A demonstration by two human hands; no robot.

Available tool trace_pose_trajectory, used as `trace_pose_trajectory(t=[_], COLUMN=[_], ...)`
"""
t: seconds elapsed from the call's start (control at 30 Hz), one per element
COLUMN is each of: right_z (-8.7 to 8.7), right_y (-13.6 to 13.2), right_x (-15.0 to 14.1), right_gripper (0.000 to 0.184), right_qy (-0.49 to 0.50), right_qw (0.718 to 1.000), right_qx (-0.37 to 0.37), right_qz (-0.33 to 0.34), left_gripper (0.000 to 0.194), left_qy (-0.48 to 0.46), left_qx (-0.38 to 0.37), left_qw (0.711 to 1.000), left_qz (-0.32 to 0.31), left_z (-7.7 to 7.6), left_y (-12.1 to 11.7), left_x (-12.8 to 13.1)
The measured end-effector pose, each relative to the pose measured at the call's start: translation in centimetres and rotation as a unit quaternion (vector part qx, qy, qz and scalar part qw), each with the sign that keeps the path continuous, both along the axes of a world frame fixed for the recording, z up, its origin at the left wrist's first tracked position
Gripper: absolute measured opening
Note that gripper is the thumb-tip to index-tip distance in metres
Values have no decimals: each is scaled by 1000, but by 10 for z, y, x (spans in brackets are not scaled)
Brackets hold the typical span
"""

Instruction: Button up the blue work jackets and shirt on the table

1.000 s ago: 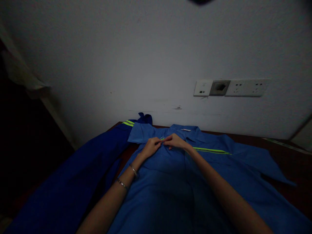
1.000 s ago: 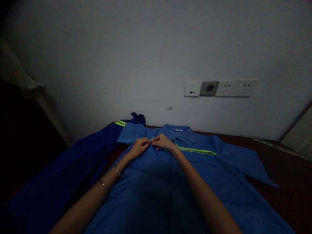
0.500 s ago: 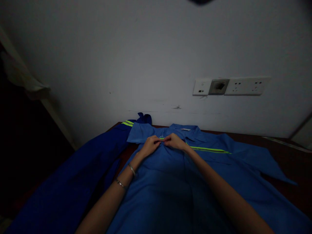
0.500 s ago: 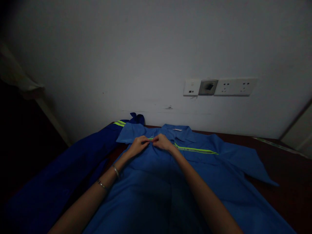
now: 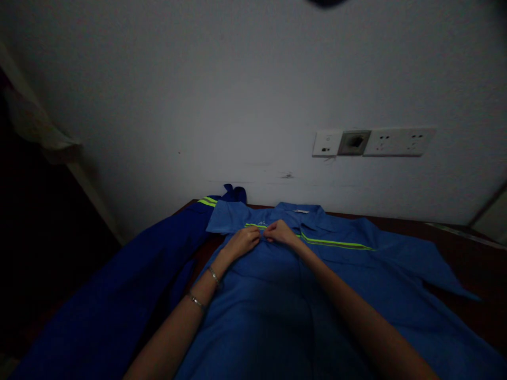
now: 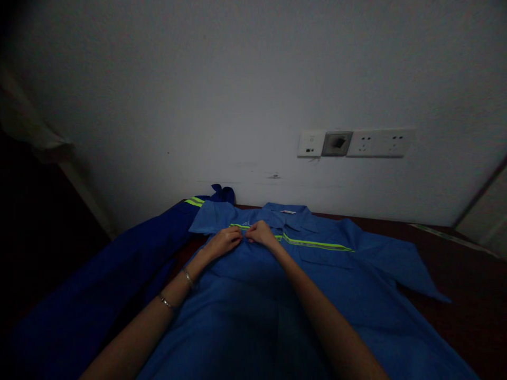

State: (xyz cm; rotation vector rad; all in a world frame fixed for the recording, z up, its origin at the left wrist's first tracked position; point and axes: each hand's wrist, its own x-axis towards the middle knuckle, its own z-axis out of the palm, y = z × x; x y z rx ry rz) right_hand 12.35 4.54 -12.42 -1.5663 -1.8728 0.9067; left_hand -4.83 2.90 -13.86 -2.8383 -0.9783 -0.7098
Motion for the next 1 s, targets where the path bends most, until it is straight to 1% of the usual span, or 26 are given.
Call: trace_pose_trajectory(t=[0.1,0.23,0.4,0.5,0.57,0.63,0.77,0.9,1.0], right_z=[2,9,15,15,15,13,12,12,13], right_y=[-2,-6,-13,-15,-14,-11,-5,-3,-4], right_x=[0,-2,-8,-10,-8,-4,6,12,13], right_gripper=[12,12,9,8,7,8,17,20,27], right_qy=[-25,-71,-132,-147,-131,-92,4,104,132], right_qw=[1000,997,988,984,988,993,997,991,984], right_qx=[8,25,84,97,87,77,50,-7,-7], right_qz=[-13,-27,-18,-13,0,17,55,84,116], left_gripper=[16,14,12,13,13,15,19,18,15], left_qy=[18,18,17,8,-14,-54,-152,-204,-223], left_qx=[13,12,13,8,-4,-21,-50,-66,-77], left_qw=[1000,1000,1000,1000,1000,998,987,976,971], left_qz=[-1,-1,-2,-5,-8,-8,1,22,37], left_z=[1,2,2,1,1,0,0,3,5], left_y=[-2,-3,-3,-2,-1,0,2,2,2], left_x=[0,1,1,1,2,3,5,7,8])
